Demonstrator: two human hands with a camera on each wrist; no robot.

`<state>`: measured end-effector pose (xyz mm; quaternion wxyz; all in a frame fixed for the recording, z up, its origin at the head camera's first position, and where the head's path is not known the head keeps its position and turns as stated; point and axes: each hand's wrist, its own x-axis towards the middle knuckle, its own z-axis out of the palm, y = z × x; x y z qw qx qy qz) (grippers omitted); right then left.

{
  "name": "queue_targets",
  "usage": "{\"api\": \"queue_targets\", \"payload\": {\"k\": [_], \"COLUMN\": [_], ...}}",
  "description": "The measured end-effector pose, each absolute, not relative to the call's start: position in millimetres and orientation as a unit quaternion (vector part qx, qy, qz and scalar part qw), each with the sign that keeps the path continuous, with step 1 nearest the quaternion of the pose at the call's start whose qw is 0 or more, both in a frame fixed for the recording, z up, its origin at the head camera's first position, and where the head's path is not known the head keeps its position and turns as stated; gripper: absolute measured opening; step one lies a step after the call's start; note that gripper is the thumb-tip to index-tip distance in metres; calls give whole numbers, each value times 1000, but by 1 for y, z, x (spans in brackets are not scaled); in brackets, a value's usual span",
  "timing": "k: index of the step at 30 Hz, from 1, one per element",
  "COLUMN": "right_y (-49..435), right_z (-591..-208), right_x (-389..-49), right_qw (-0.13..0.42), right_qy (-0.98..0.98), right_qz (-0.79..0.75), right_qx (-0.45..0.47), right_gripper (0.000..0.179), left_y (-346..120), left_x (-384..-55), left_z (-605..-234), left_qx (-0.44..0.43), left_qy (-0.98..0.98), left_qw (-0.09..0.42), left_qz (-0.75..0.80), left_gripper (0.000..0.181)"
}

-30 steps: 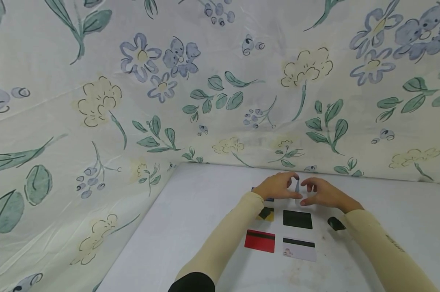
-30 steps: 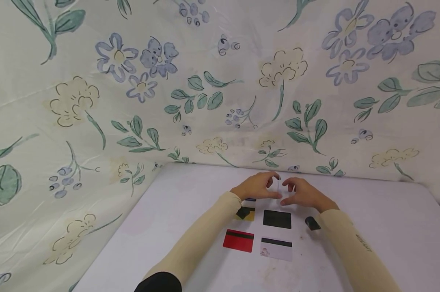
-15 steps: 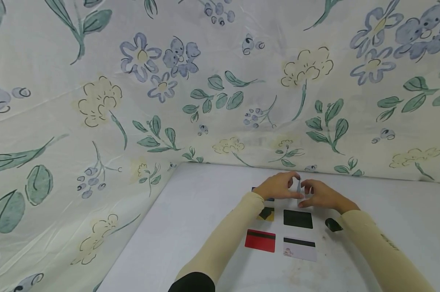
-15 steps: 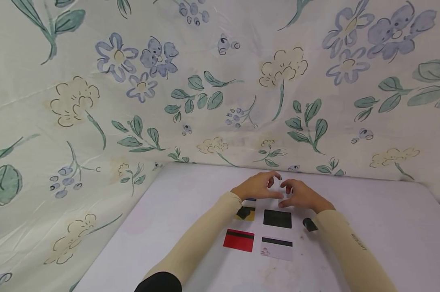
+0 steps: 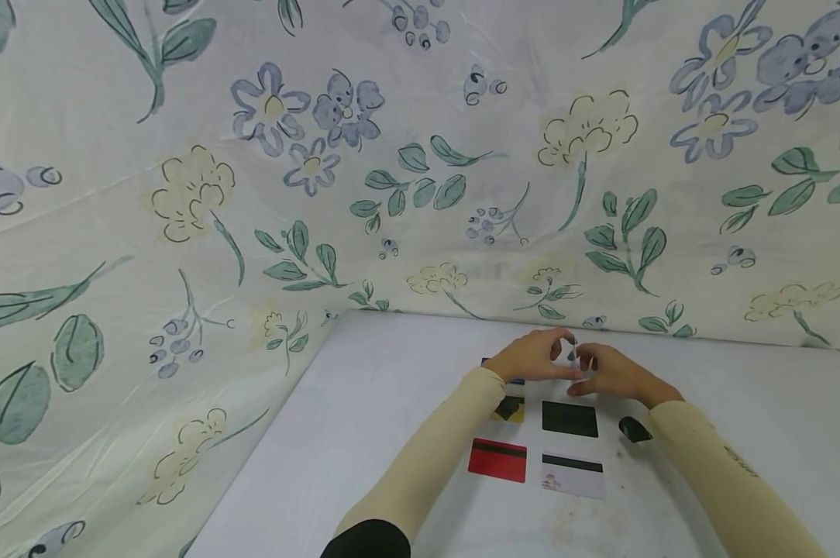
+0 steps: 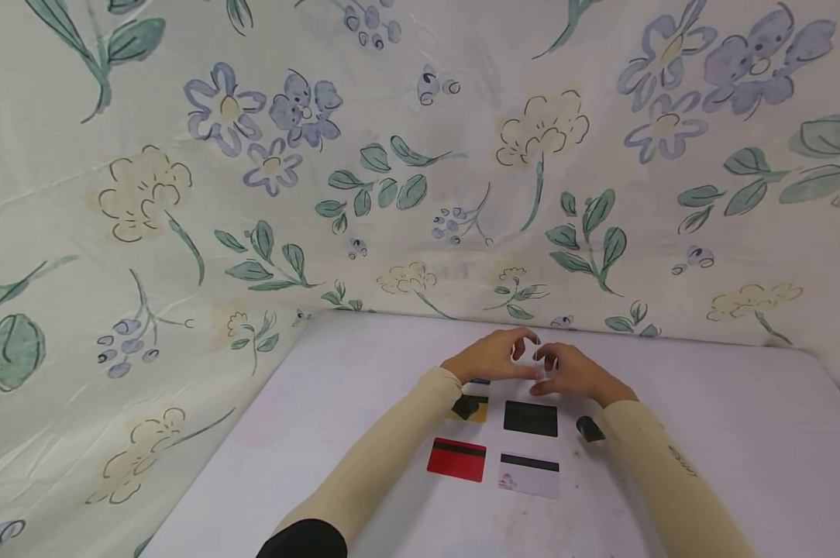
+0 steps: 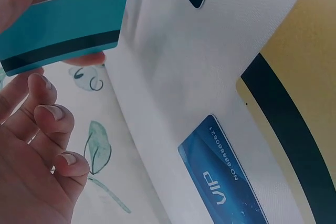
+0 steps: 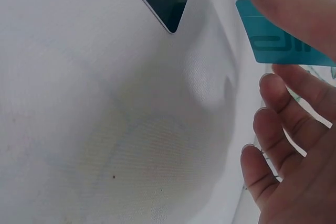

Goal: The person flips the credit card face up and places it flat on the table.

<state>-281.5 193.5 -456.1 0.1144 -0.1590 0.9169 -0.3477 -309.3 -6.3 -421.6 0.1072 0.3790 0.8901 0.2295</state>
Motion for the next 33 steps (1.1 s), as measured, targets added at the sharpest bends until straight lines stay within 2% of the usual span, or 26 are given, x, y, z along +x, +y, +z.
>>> {"api": "queue_targets", "payload": {"k": [8, 33], "right_y": [196, 205], "right_z": [-456, -451], "right_x": [-281, -281], "right_qw": [103, 88], "right_qy": [922, 925], "right_qz": [-337, -331], "right_qx": [-163, -162], "right_gripper": [68, 63], "left_y": [-10, -24], "left_x": [-310, -318], "left_z": [-422, -425], "left_qx": [366, 341], "left_qy": [894, 906], "left_qw": [110, 105], "left_qz": [232, 228], "left_gripper": [66, 64]}}
